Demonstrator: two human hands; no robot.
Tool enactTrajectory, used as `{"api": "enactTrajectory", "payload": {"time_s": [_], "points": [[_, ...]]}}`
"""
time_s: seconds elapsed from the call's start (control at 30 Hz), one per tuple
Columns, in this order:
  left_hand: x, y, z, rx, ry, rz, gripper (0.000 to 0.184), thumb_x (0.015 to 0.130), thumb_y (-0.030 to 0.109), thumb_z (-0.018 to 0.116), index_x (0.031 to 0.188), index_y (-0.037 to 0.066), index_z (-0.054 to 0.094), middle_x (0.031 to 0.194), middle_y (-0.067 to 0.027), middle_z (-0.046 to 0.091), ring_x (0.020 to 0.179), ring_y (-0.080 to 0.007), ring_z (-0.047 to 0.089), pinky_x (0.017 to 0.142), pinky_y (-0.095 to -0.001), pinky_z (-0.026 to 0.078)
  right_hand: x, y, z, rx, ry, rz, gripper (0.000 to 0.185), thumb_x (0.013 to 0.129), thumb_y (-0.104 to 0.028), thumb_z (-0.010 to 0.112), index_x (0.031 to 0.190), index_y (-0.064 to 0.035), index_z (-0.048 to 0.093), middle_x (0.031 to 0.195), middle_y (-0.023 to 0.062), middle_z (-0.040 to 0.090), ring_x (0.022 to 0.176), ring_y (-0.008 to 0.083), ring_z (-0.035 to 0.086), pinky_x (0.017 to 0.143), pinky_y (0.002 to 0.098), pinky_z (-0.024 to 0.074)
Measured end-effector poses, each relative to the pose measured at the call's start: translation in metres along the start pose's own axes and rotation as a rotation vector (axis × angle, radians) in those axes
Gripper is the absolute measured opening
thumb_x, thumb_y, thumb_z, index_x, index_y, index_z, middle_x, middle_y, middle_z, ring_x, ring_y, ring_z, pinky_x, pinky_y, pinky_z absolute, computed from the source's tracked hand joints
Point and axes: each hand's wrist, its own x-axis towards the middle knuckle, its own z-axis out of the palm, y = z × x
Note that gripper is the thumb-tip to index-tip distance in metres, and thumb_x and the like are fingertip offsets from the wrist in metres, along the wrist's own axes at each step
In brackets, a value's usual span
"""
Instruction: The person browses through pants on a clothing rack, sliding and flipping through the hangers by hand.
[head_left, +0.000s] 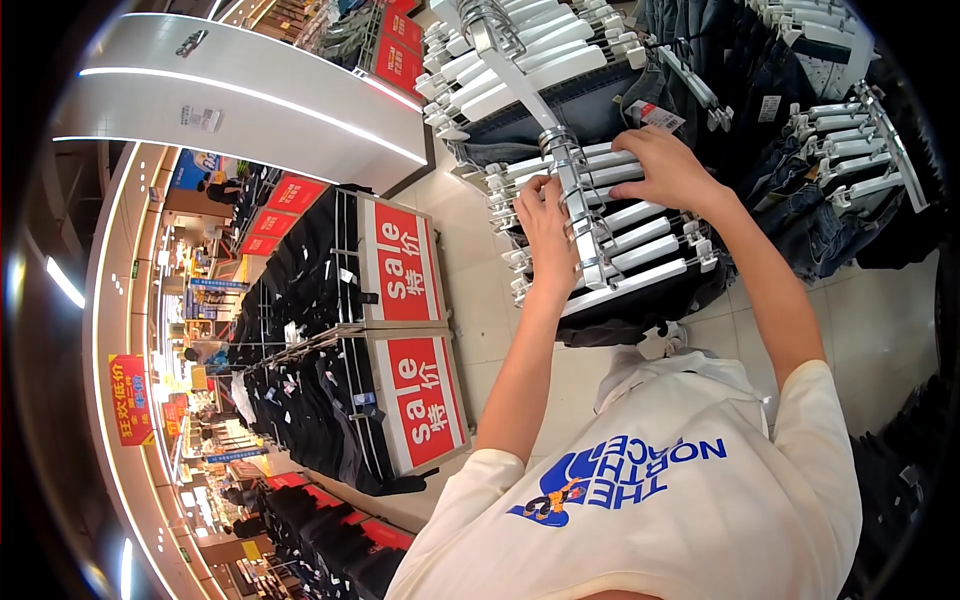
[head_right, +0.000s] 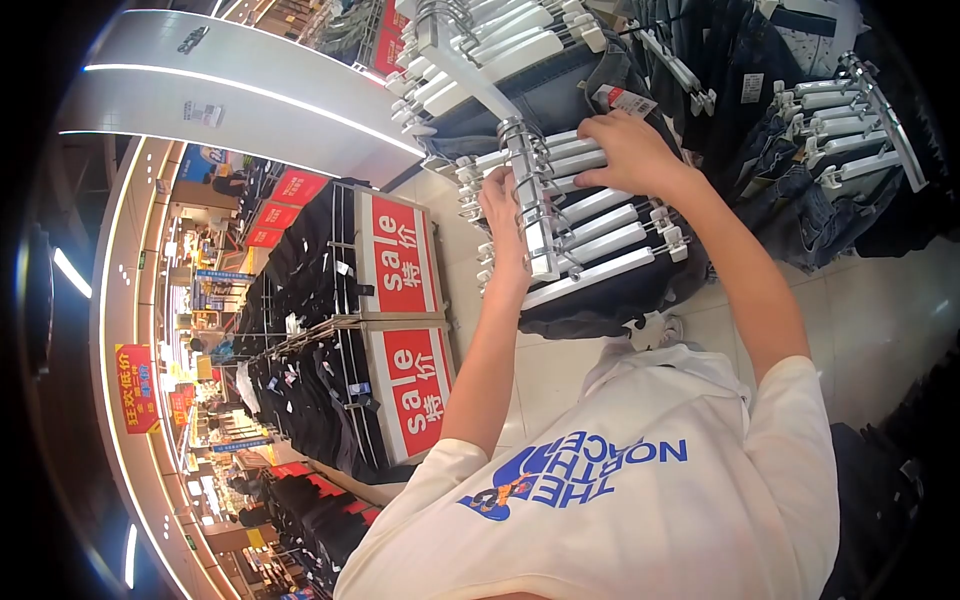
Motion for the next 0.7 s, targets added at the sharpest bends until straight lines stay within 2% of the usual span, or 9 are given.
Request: {"api": "enactTrajectory", "payload": {"time_s": [0.03,0.07,0.13,0.17,0.2,0.23,0.37,0.53,0.7], "points": [[0.000,0.000,-0.001,0.000,0.002,-0.001,0.056,0.089,-0.015,0.055,0.143,-0.003,0.057,0.142,-0.0260,0.048,0.128,-0.0437,0.045,0.112,-0.0490,0.043,-0.001,0.001,0.000,0.025,-0.015,0.010,0.062,0.084,-0.038,0.091,0.131,-0.0040,0.069,0.138,0.0186,0.068,0.132,0.0404,0.061,0.114,0.0473,0.0484],[0.001,0.003,-0.004,-0.017,-0.007,-0.005,0.056,0.087,-0.014,0.059,0.142,-0.003,0.057,0.142,-0.0257,0.049,0.127,-0.0442,0.047,0.112,-0.0498,0.043,-0.003,0.002,0.003,0.023,-0.017,0.008,0.062,0.084,-0.038,0.091,0.131,-0.0040,0.069,0.138,0.0186,0.068,0.132,0.0404,0.061,0.114,0.0473,0.0484],[0.002,0.009,-0.010,-0.035,-0.017,-0.014,0.056,0.086,-0.012,0.062,0.141,-0.004,0.057,0.142,-0.0254,0.049,0.127,-0.0446,0.048,0.112,-0.0507,0.043,-0.010,0.001,0.008,0.069,0.148,-0.086,0.062,0.082,-0.043,0.091,0.128,-0.0054,0.072,0.150,0.0157,0.063,0.139,0.0400,0.057,0.119,0.0479,0.0456],[0.001,0.011,-0.013,-0.114,-0.011,-0.032,0.056,0.085,-0.011,0.065,0.140,-0.004,0.058,0.140,-0.0245,0.051,0.126,-0.0450,0.050,0.111,-0.0513,0.043,-0.014,-0.002,0.007,0.068,0.146,-0.087,0.062,0.082,-0.043,0.091,0.128,-0.0054,0.072,0.150,0.0157,0.063,0.139,0.0400,0.057,0.119,0.0479,0.0456],[0.001,0.013,-0.015,-0.193,-0.005,-0.049,0.056,0.083,-0.010,0.067,0.139,-0.004,0.058,0.138,-0.0235,0.053,0.125,-0.0453,0.052,0.111,-0.0520,0.043,-0.018,-0.005,0.003,0.092,0.112,-0.104,0.061,0.083,-0.039,0.092,0.129,-0.0063,0.071,0.156,0.0153,0.058,0.142,0.0393,0.055,0.120,0.0483,0.0447],[-0.003,0.016,-0.017,-0.100,0.031,-0.028,0.054,0.083,-0.010,0.068,0.136,-0.003,0.060,0.132,-0.0207,0.058,0.120,-0.0443,0.056,0.105,-0.0514,0.045,-0.023,-0.008,0.000,0.116,0.080,-0.119,0.060,0.084,-0.036,0.093,0.131,-0.0073,0.070,0.161,0.0150,0.054,0.145,0.0385,0.053,0.121,0.0487,0.0438],[-0.027,0.024,-0.032,0.049,-0.003,0.008,0.046,0.084,-0.012,0.069,0.129,-0.002,0.066,0.123,-0.0188,0.060,0.111,-0.0415,0.057,0.095,-0.0508,0.047,-0.037,-0.017,0.000,0.131,0.051,-0.138,0.051,0.085,-0.032,0.092,0.125,-0.0077,0.073,0.156,0.0115,0.058,0.144,0.0380,0.053,0.121,0.0476,0.0436],[-0.036,0.033,-0.032,0.011,0.018,-0.062,0.043,0.086,-0.013,0.069,0.127,-0.002,0.067,0.123,-0.0197,0.059,0.111,-0.0418,0.056,0.096,-0.0495,0.048,-0.038,-0.023,0.003,0.085,0.086,-0.132,0.041,0.086,-0.034,0.090,0.115,-0.0087,0.077,0.146,0.0077,0.064,0.141,0.0337,0.056,0.118,0.0474,0.0459],[-0.038,0.036,-0.032,-0.031,0.066,-0.040,0.043,0.089,-0.011,0.069,0.130,-0.002,0.064,0.133,-0.0223,0.057,0.120,-0.0437,0.055,0.101,-0.0510,0.047,-0.034,-0.021,0.011,0.071,0.162,-0.131,0.035,0.086,-0.033,0.089,0.109,-0.0087,0.078,0.137,0.0057,0.069,0.134,0.0322,0.061,0.111,0.0456,0.0507]]}}
